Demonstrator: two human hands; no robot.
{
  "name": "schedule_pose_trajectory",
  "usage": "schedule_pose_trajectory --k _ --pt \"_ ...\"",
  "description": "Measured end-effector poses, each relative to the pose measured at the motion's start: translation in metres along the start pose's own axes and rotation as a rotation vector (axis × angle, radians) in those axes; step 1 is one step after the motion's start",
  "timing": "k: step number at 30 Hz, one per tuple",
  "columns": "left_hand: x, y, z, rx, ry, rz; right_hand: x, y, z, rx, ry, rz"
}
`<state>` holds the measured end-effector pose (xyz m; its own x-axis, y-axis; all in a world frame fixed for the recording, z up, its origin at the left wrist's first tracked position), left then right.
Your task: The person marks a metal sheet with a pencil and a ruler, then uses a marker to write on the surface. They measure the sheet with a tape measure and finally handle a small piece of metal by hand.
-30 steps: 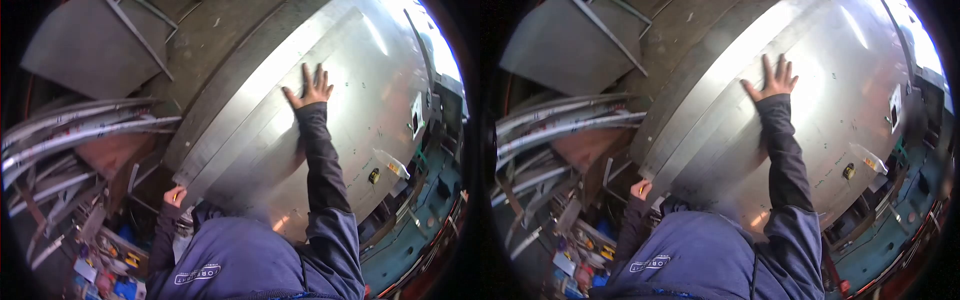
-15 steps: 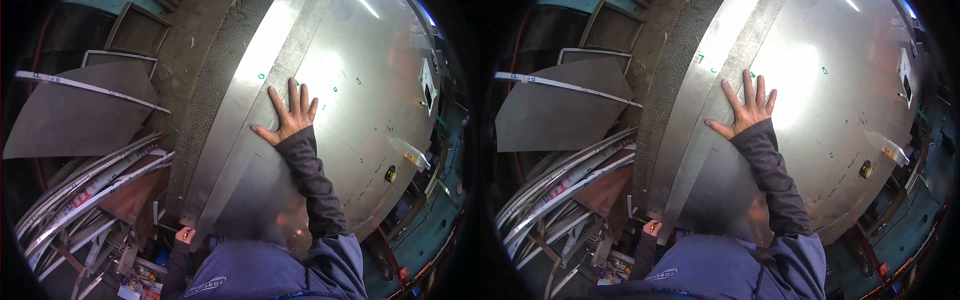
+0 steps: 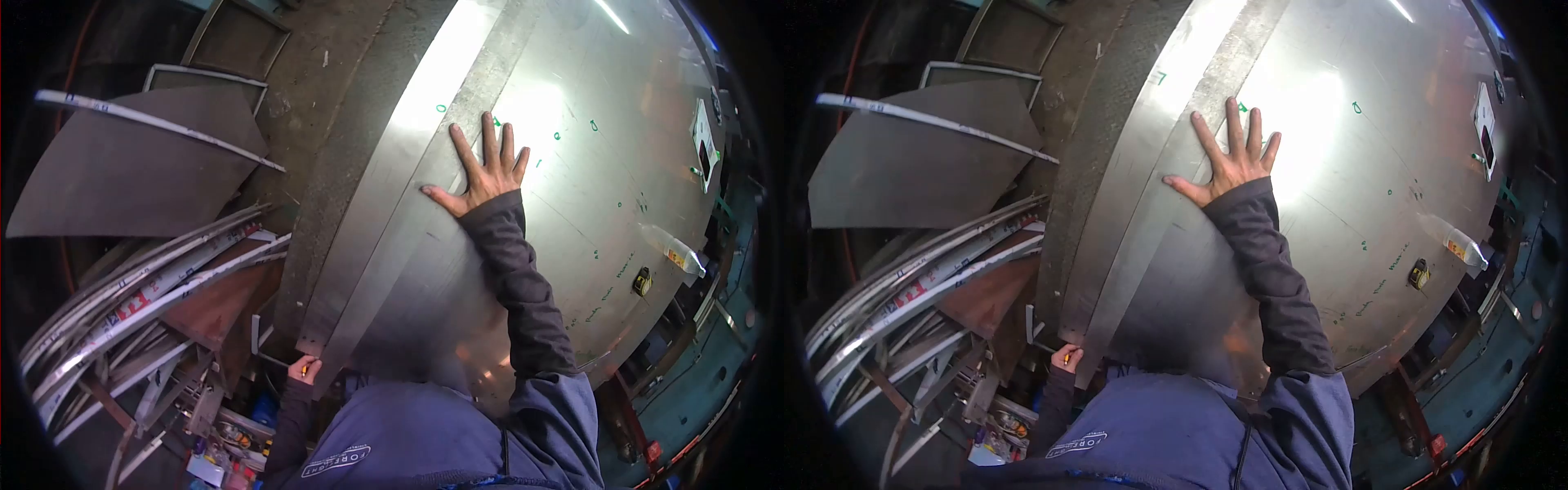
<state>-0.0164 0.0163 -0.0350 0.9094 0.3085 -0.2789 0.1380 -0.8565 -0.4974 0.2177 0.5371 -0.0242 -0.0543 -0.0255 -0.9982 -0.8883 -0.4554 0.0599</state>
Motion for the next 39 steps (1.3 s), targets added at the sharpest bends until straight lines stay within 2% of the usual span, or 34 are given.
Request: schedule_pose_trajectory --k 3,4,5,7,9,13,17,19,21,25,27,39 --pt "0.004 -0.012 0.000 0.129 0.024 0.013 0.000 0.000 0.001 -0.016 -0.054 -0.008" --pt "0.005 -0.009 0.001 0.276 -0.019 -0.048 -0.002 0.001 0.000 -0.049 -0.127 -0.022" --pt "0.008 -0.011 0.001 0.267 0.002 -0.196 -0.009 0.005 0.002 -0.053 -0.094 -0.031" --pt "0.003 0.004 -0.021 0.125 -0.032 -0.166 -0.015 0.013 -0.002 -0.073 -0.147 -0.059" --pt "0.005 0.001 0.000 0.206 -0.036 -0.004 -0.002 0.007 -0.001 -0.076 -0.157 -0.099" --pt "0.007 -0.005 -0.004 0.199 -0.053 -0.104 0.000 0.009 -0.001 -0.085 -0.160 -0.087" --pt "0.010 -0.001 -0.002 0.272 -0.041 -0.195 -0.005 0.009 0.003 -0.122 -0.158 -0.082" --pt "0.012 0.002 0.000 0.320 -0.036 -0.207 -0.006 0.009 0.008 -0.132 -0.107 0.056" --pt "0.012 0.002 0.002 0.372 -0.046 -0.170 -0.004 0.009 0.010 -0.052 0.074 -0.093" --pt "0.010 0.001 0.001 0.460 -0.079 -0.106 -0.003 0.015 0.008 -0.045 0.249 -0.163" --pt "0.008 0.002 -0.001 0.443 -0.099 -0.099 0.004 0.011 0.012 -0.092 0.239 -0.163" --pt "0.012 0.014 0.008 0.391 -0.050 -0.156 0.009 0.010 0.015 -0.063 0.295 -0.182"
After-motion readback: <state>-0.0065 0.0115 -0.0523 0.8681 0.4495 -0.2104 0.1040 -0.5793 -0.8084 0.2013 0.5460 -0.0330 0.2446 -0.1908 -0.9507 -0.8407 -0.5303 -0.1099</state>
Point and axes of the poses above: each hand's wrist, its own z-axis towards the middle knuckle, its own x-axis out of the palm, y = z × x, the point moved 6 cm from there along z, towards the middle knuckle, and after that the axes turned 8 degrees about -z, right-handed, at the moved point
